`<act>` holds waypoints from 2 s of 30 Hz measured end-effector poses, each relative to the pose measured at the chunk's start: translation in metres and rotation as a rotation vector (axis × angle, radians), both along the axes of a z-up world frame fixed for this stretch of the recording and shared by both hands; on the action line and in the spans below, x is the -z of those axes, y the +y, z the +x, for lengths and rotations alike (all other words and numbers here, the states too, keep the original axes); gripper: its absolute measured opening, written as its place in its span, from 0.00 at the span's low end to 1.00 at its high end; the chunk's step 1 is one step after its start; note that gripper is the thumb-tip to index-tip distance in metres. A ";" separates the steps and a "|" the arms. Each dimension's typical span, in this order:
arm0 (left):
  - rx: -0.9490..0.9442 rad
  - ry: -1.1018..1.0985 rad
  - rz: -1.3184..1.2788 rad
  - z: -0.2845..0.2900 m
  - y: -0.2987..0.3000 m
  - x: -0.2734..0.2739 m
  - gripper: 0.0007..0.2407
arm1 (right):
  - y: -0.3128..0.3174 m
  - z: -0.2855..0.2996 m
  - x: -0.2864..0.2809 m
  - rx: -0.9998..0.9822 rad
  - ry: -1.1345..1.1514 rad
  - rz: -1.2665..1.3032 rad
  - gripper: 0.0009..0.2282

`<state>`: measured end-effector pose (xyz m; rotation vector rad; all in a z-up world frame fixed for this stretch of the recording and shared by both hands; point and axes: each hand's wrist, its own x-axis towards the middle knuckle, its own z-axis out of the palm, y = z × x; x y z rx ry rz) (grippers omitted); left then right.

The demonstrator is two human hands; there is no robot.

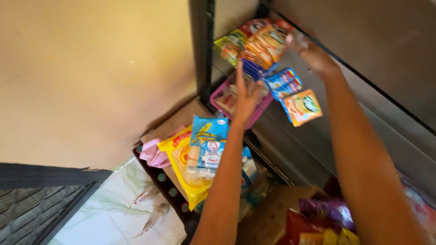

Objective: Sorting and organizing various small packaged grocery snacks, instant coffee, and drink mixes on lower display shelves.

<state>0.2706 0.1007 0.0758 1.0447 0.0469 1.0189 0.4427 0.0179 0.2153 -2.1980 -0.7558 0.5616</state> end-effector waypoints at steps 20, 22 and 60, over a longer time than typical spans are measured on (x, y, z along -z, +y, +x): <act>-0.198 0.458 0.197 0.017 -0.017 -0.011 0.28 | -0.010 0.049 0.035 -0.299 -0.290 -0.366 0.37; -0.054 0.433 0.191 0.008 -0.028 -0.022 0.27 | -0.046 0.023 0.020 -0.144 -0.198 -0.449 0.37; 0.633 0.613 0.776 -0.078 -0.292 -0.074 0.28 | -0.510 -0.197 0.062 0.067 -1.023 -0.361 0.17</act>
